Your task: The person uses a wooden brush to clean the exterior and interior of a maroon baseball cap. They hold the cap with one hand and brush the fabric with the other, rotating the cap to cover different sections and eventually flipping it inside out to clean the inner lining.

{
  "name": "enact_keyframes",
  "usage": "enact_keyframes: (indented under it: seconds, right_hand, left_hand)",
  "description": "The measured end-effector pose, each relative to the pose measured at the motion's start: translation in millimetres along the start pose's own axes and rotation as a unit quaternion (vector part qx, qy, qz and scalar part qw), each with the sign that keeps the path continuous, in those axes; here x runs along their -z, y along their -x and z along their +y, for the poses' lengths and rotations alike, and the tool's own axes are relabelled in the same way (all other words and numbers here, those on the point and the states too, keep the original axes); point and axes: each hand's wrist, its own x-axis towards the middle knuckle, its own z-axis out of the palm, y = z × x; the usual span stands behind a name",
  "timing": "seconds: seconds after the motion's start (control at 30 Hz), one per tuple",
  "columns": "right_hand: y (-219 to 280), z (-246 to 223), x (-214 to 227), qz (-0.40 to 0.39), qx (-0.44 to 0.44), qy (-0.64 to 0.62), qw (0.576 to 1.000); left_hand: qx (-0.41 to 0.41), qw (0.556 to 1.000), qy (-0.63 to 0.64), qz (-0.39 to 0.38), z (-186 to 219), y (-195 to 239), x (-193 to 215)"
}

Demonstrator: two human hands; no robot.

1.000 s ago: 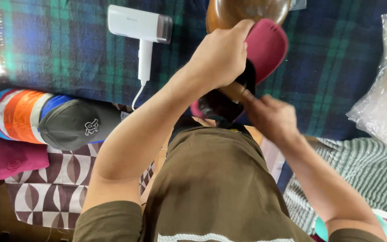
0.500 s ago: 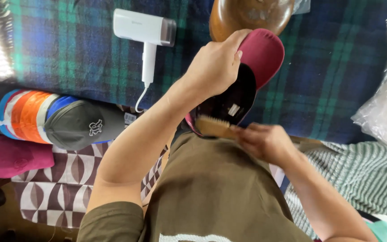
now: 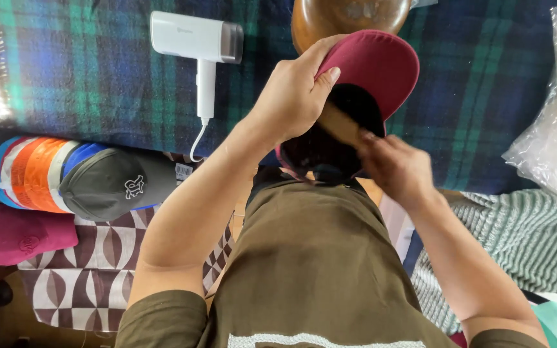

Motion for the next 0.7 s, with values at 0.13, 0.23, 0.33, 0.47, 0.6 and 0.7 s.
enact_keyframes:
  seconds: [0.13,0.23,0.33,0.47,0.6,0.7]
  right_hand:
    - [17.5,-21.5,7.2,-0.162,-0.013,-0.088,0.983]
    - [16.7,-21.7,38.3,-0.152,-0.180,-0.187,0.954]
    - [16.6,-18.6,21.7,-0.106,-0.216,-0.145,0.960]
    - [13.6,-35.0,1.4,-0.164,-0.182,-0.102,0.964]
    - [-20.7,-48.5,91.6,-0.372,-0.460,-0.186,0.785]
    - [10.3,-37.6,78.4,-0.146,-0.441,-0.233,0.854]
  left_hand:
    - [-0.064,0.996,-0.029,0.063,-27.8,8.0,-7.2]
    - [-0.065,0.990,0.003,0.122,-34.7,26.1,-8.3]
    - [-0.109,0.980,0.014,0.165,-35.2,35.6,-15.8]
    - [-0.129,0.973,-0.017,0.192,-35.0,37.2,-27.9]
    - [-0.169,0.939,-0.036,0.297,-64.3,47.1,-26.1]
    - [-0.183,0.902,0.014,0.391,-70.8,55.4,-42.7]
